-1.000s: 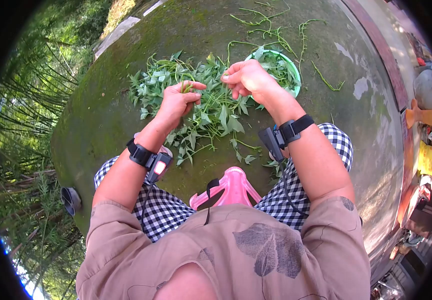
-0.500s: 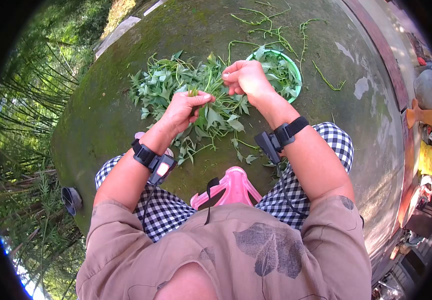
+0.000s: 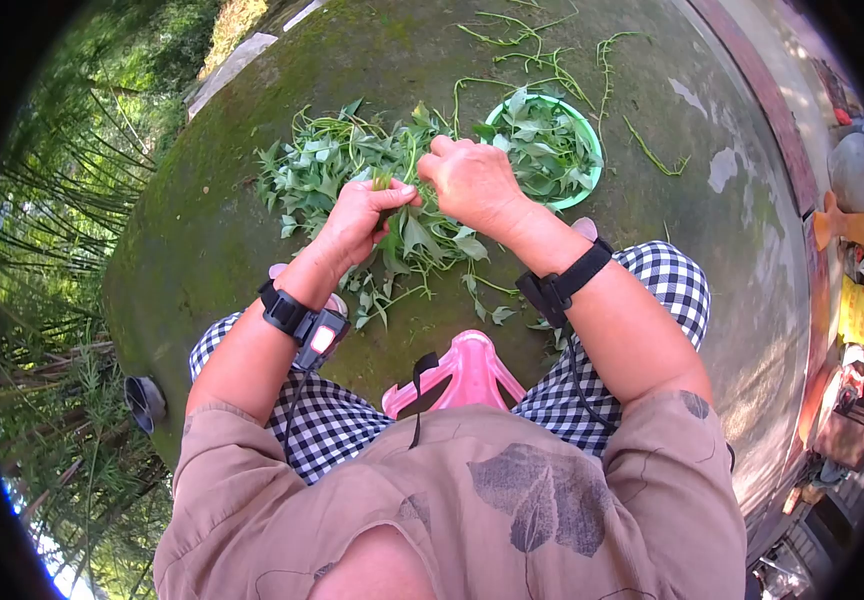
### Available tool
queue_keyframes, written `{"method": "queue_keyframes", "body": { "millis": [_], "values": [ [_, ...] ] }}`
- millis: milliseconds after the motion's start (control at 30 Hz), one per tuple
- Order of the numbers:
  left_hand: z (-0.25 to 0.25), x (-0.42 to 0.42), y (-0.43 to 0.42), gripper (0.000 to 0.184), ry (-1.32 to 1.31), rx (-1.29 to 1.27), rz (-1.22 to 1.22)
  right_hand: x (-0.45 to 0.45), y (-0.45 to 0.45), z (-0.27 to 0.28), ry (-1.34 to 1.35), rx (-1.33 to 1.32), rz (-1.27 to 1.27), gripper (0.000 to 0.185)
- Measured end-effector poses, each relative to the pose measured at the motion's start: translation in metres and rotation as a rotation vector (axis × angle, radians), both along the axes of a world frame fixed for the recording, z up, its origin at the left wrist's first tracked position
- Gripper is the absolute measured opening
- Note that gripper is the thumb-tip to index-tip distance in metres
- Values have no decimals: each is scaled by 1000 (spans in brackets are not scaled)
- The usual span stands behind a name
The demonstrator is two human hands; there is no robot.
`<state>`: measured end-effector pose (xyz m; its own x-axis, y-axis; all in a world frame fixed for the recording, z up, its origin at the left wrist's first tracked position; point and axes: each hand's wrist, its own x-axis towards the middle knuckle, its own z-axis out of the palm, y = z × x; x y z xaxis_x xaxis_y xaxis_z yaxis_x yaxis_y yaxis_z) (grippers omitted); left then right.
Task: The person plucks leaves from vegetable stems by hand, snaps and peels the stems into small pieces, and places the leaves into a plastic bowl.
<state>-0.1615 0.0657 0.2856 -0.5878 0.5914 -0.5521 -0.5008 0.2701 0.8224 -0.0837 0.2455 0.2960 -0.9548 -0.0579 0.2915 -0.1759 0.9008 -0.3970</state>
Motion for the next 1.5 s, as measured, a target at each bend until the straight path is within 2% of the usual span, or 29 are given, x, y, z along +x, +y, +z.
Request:
{"method": "queue_keyframes", "body": {
  "millis": [233,400,500,667,767,900,1000,1100,1233,1267,1500],
  "values": [
    [2,2,1,10,2,10,-26,3,-9,-2,17,67,68,12],
    [3,6,2,11,24,-82,-43,12,-21,-7,-187,176,-19,16],
    [-4,9,2,10,30,-85,-45,13,-21,-13,-223,-101,-105,16],
    [-4,11,2,10,5,-23,-54,13,-15,-16,-338,-954,-259,23],
    [-2,11,3,11,5,-28,-51,13,-14,-5,-421,-1136,-340,22],
    [-4,14,4,11,20,-9,-6,10,-10,-17,-347,-893,-237,21],
    [-8,16,1,10,37,-23,5,11,-14,-27,-168,-379,-141,17],
    [-8,18,3,8,90,-67,-44,17,-21,-29,-172,-116,-95,17],
    [-3,28,5,8,112,15,-67,22,-26,-27,-195,-37,-81,18],
    [-4,28,6,8,107,17,-68,22,-25,-31,-165,-87,-103,17],
    [0,28,7,7,68,25,-47,21,-22,-28,-218,-872,-260,16]
  ]
}}
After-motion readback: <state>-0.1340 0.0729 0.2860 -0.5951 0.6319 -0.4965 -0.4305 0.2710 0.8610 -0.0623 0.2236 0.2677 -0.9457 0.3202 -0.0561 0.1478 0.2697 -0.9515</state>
